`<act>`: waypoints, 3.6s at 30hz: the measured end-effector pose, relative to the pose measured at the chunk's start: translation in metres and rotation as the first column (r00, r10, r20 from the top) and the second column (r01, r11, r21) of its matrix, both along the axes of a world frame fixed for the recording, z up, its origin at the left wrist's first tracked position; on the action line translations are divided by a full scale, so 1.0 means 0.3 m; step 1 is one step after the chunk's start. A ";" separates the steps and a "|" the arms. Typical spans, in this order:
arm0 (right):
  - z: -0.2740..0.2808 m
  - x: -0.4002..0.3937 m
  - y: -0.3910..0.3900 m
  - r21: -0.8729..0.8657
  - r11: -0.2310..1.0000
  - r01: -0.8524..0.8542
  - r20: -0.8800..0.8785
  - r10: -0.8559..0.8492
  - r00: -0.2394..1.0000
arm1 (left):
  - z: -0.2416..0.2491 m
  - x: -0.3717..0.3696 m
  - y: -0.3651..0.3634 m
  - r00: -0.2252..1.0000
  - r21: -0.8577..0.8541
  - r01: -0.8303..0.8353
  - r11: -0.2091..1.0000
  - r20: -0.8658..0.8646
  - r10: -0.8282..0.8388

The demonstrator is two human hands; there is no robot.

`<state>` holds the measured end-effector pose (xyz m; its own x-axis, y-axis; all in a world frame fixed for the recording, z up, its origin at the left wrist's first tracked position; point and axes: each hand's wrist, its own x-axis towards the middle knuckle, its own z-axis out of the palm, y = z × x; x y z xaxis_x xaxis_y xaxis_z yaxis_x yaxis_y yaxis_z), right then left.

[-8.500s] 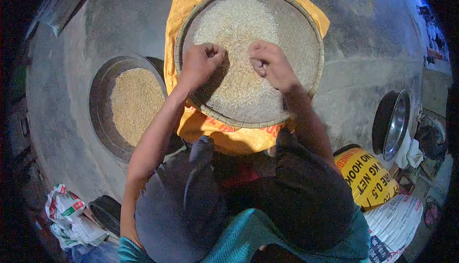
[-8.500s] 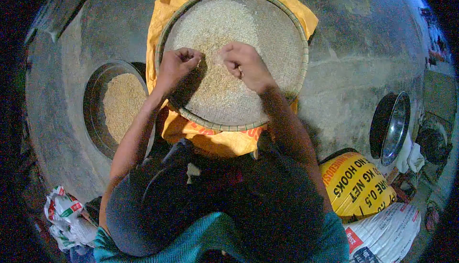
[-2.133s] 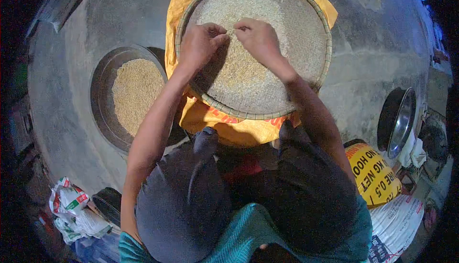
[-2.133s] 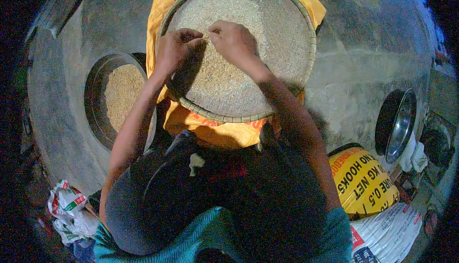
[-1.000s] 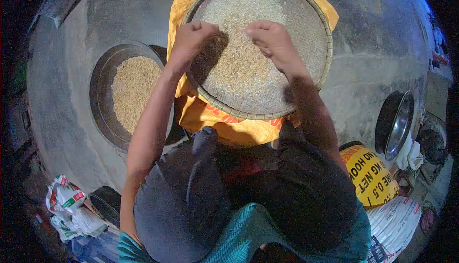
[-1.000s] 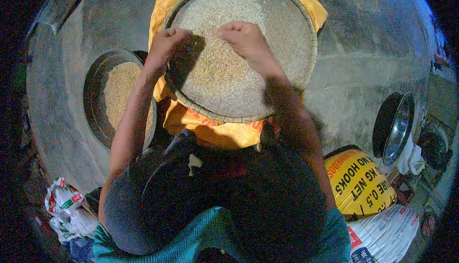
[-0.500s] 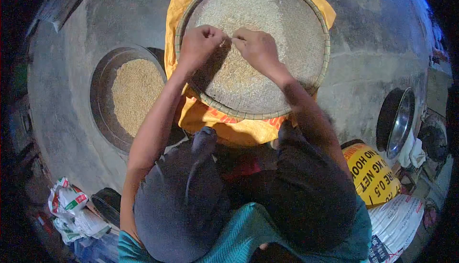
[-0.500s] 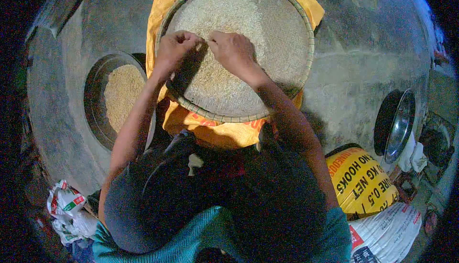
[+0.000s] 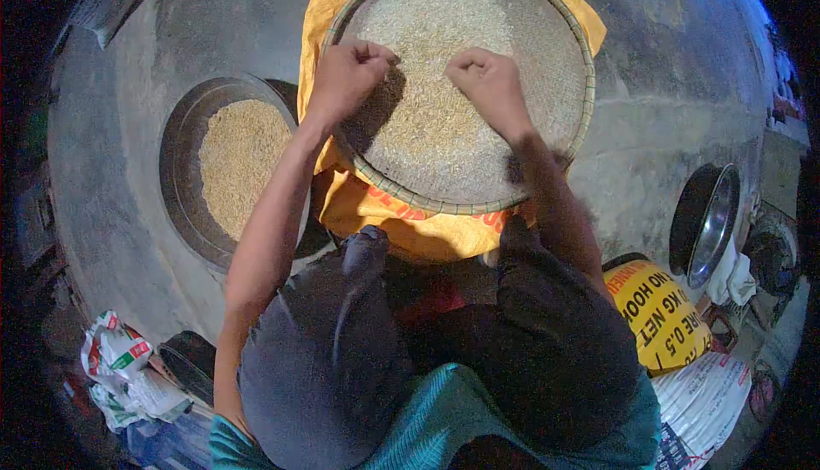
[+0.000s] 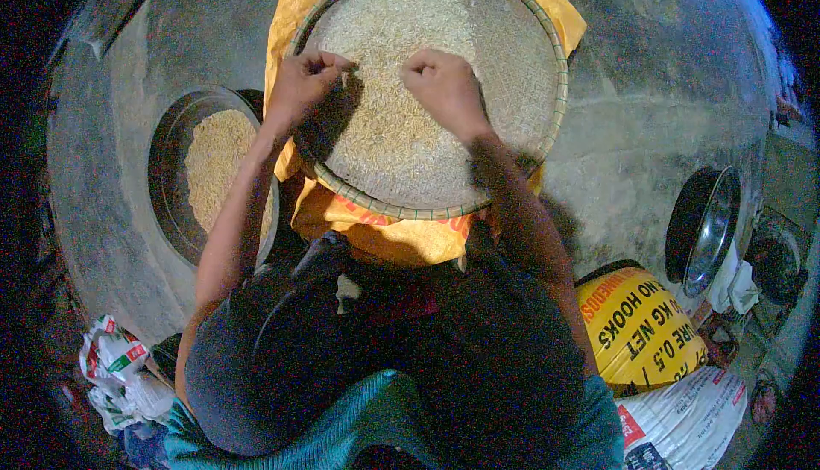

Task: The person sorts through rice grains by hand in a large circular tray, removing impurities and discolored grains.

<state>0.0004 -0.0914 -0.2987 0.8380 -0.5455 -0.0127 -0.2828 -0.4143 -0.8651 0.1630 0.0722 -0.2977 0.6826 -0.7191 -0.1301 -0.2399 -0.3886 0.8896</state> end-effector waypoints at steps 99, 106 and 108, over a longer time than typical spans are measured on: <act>-0.002 -0.002 0.083 0.143 0.974 -0.178 -0.038 0.186 0.982 | 0.025 -0.050 0.097 0.971 0.025 0.104 0.994 -0.218 -0.096; -0.021 0.004 0.112 -0.236 0.936 -0.261 -0.146 0.231 0.962 | 0.075 -0.078 0.105 0.978 0.216 0.192 0.957 0.036 -0.204; 0.003 0.003 0.093 -0.172 0.956 -0.237 -0.073 0.228 0.971 | 0.078 -0.083 0.104 0.965 0.238 0.201 0.950 0.119 -0.234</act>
<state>0.0014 -0.0634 -0.2977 0.9427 -0.3330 0.0200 -0.2029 -0.6199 -0.7580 0.1381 0.1033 -0.2744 0.5362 -0.8162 -0.2152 -0.4596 -0.4961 0.7366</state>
